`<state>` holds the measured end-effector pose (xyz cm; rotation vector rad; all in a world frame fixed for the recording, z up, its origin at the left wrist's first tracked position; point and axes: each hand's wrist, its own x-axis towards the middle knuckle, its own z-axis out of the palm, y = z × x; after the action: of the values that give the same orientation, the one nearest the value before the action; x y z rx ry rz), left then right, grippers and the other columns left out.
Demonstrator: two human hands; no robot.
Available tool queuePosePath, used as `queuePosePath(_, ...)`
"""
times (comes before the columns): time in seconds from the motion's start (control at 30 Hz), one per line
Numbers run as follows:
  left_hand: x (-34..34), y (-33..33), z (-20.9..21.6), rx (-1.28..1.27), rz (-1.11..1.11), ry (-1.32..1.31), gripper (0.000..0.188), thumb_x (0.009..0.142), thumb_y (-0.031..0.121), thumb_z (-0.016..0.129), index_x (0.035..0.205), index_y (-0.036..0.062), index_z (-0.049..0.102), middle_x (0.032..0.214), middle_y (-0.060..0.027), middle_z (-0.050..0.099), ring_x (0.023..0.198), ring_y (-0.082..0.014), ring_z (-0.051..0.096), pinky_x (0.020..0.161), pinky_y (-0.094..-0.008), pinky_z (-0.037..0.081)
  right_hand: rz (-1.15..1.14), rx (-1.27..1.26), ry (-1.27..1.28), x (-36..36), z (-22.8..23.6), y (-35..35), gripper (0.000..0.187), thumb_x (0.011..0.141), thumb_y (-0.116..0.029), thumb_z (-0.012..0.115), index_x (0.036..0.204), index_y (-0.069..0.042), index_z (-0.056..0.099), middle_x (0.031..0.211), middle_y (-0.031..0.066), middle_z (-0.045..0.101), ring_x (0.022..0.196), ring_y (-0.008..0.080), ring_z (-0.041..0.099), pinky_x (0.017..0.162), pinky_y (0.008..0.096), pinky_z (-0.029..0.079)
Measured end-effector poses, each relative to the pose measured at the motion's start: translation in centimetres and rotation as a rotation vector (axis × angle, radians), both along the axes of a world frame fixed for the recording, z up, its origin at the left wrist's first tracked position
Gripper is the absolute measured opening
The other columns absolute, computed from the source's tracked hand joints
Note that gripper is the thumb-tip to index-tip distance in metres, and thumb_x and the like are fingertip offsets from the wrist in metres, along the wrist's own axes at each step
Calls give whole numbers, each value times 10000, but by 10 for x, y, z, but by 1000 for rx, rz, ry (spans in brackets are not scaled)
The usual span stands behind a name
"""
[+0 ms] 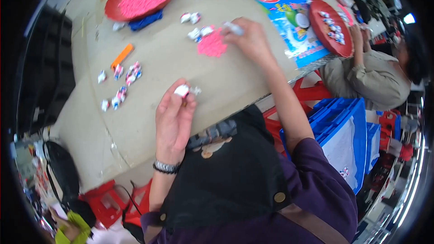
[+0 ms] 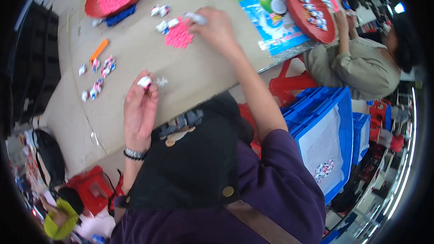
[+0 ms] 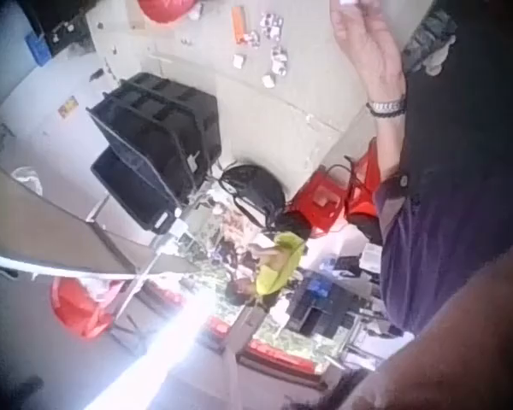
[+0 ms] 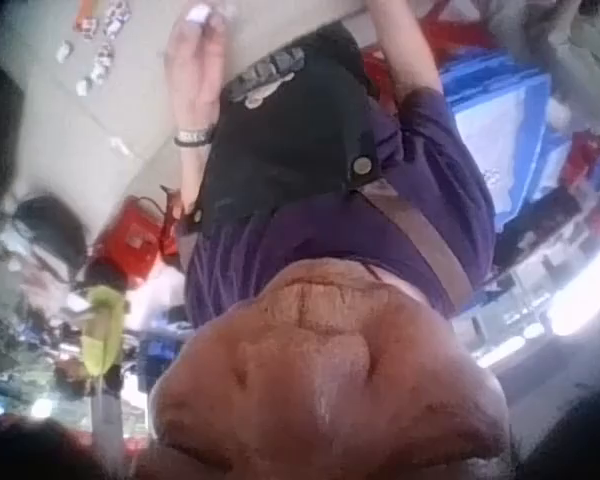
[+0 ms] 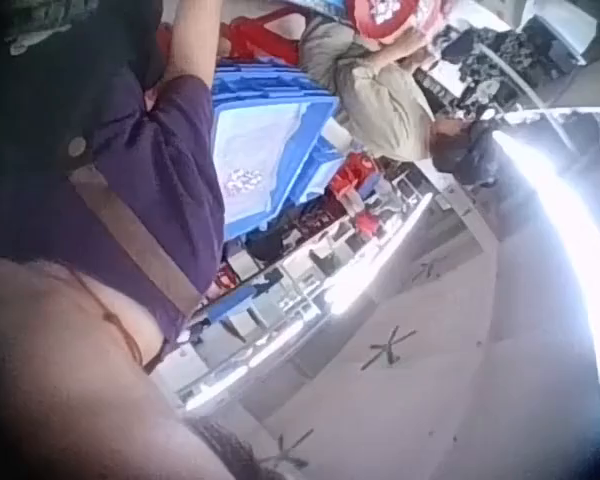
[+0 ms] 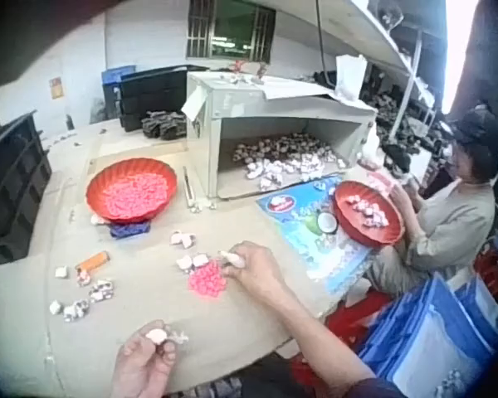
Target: The person assembles small plastic figures by gluing plastic toy parts together with a glue applicator.
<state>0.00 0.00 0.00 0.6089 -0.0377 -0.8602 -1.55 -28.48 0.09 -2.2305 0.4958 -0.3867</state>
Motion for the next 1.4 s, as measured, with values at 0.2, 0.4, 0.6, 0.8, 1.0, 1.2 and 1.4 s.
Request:
queuePosePath(0.2,6,-6,9,191,114,-76,401,955,95,569,1297,-87,464,1130,-133,572,911,-160,561,834,-267,488,-24,-259,-34,15,-10,8,186,648,-157,753,812,-87,700,877,140,650,874,337,631,757,449,515)
queuePosePath(0.4,11,-4,-2,-20,-25,-126,434,955,56,548,1337,-98,410,1198,-175,555,952,-197,584,863,-275,510,-65,-379,-32,8,-11,13,139,693,-133,727,796,-70,658,871,116,610,859,328,625,728,445,510)
queuePosePath(0.6,16,-5,-2,-56,-11,-68,418,959,67,545,1332,-77,425,1176,-169,560,924,-209,586,817,-294,531,-160,-235,-260,-3,-11,13,121,720,-85,689,813,-26,638,878,153,639,846,349,627,721,441,504)
queuePosePath(0.8,8,-7,11,-101,-38,-72,399,959,99,557,1323,-29,455,1098,-135,556,862,-191,570,780,-291,522,-177,353,-355,-20,4,17,100,767,-54,672,844,4,646,732,104,661,620,201,649,592,334,522)
queuePosePath(1.0,17,-9,12,-110,-52,-54,402,968,123,549,1328,-25,451,1117,-144,557,881,-200,562,800,-309,524,-102,820,-363,-32,37,34,95,827,-63,684,898,-11,650,770,39,648,657,90,602,591,242,491)
queuePosePath(1.2,22,-10,16,-123,-78,-79,362,969,100,543,1295,-47,479,1139,-154,563,909,-209,557,821,-304,521,-17,851,-492,-41,46,50,105,806,-49,692,880,1,638,769,52,648,637,89,604,581,235,487)
queuePosePath(1.4,21,-6,17,-150,-68,-31,341,975,102,532,1278,-49,491,1140,-149,568,921,-205,558,842,-303,509,96,903,-504,-46,52,67,96,786,-23,683,855,12,626,745,58,649,632,91,603,579,232,489)
